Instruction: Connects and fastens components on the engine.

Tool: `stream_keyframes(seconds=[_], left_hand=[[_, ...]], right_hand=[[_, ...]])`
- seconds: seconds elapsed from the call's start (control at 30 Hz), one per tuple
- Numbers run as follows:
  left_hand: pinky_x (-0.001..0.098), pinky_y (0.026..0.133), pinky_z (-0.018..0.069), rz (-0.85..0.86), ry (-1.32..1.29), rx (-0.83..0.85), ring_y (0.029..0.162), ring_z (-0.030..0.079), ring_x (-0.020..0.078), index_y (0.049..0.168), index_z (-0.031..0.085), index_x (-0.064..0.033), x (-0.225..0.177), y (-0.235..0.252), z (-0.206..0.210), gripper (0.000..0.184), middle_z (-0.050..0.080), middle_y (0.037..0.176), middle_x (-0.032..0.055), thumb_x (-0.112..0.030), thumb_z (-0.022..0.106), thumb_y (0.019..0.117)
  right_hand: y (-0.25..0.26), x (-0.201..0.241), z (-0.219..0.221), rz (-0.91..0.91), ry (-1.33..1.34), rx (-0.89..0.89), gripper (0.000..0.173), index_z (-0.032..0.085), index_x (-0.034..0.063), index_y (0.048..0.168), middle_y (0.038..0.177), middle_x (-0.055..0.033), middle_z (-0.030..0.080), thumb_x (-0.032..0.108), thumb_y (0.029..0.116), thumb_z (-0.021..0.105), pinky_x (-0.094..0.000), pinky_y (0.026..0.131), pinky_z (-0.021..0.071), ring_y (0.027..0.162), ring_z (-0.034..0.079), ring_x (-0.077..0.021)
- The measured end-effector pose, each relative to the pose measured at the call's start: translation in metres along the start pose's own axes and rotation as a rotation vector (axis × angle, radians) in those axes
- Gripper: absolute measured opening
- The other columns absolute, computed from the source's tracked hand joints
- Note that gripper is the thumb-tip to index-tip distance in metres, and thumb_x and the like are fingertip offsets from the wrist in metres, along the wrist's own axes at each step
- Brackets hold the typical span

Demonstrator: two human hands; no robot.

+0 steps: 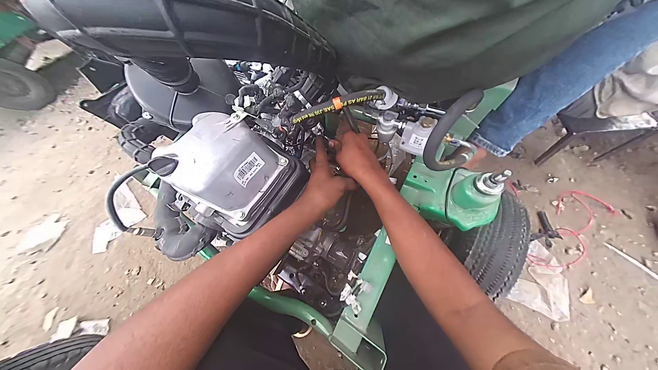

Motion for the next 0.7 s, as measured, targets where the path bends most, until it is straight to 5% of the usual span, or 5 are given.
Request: stream_keyframes(seconds=[0.3,0.4,0.47,0.6,0.7], left_hand=[[0.0493,0.077,0.0617,0.031,0.055,-0.05,0.111,0.064,0.0333,0.164,-0.006,-0.0376,0.003,0.003,0.001,0.144,0.035,0.152,0.022,0.001,0.087,0.0605],[0.0519,0.082,0.0595,0.02,0.076,-0.051,0.119,0.058,0.0357,0.164,-0.007,-0.0371,0.002,0.001,0.001,0.146,0.032,0.154,0.023,0.002,0.088,0.0606],[0.0498,0.077,0.0621,0.024,0.08,-0.056,0.112,0.064,0.0351,0.164,-0.006,-0.0367,0.001,0.002,0.002,0.146,0.034,0.152,0.0234,0.002,0.089,0.0601],[0.0495,0.084,0.0613,0.032,0.081,-0.059,0.126,0.055,0.0354,0.164,-0.007,-0.0408,0.004,0.008,0.002,0.151,0.029,0.155,0.0228,0.008,0.084,0.0541],[0.0501,0.082,0.0622,0.028,0.098,-0.07,0.122,0.059,0.0355,0.164,-0.007,-0.0365,0.004,0.009,0.002,0.15,0.033,0.153,0.0226,0.009,0.083,0.0529]], right_hand=[[0.005,0.002,0.006,-0.02,0.0,-0.067,0.033,0.069,0.0056,0.1,0.097,-0.0154,0.069,0.034,0.1074,0.054,-0.0503,0.081,0.0564,0.097,0.069,-0.0315],[0.009,-0.002,0.008,-0.08,0.001,-0.104,0.033,0.071,0.005,0.104,0.099,-0.0158,0.07,0.033,0.1072,0.054,-0.0495,0.084,0.0563,0.098,0.069,-0.0318],[0.011,-0.003,0.01,-0.108,-0.015,-0.129,0.032,0.071,0.0038,0.105,0.099,-0.0169,0.07,0.031,0.1074,0.054,-0.0498,0.085,0.0564,0.099,0.069,-0.0328],[0.014,0.0,0.016,-0.115,-0.039,-0.163,0.029,0.069,0.0033,0.108,0.101,-0.0184,0.07,0.026,0.1082,0.052,-0.0501,0.084,0.058,0.099,0.07,-0.0342],[0.013,0.0,0.017,-0.138,-0.039,-0.147,0.023,0.068,0.0044,0.113,0.104,-0.0188,0.07,0.02,0.1075,0.052,-0.0512,0.084,0.058,0.099,0.07,-0.0348]])
Point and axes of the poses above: each hand's wrist, its own y-axis towards the middle knuckle, its own z-axis out of the palm, x = y × z, the point moved 3 cm from there along y, towards the middle knuckle
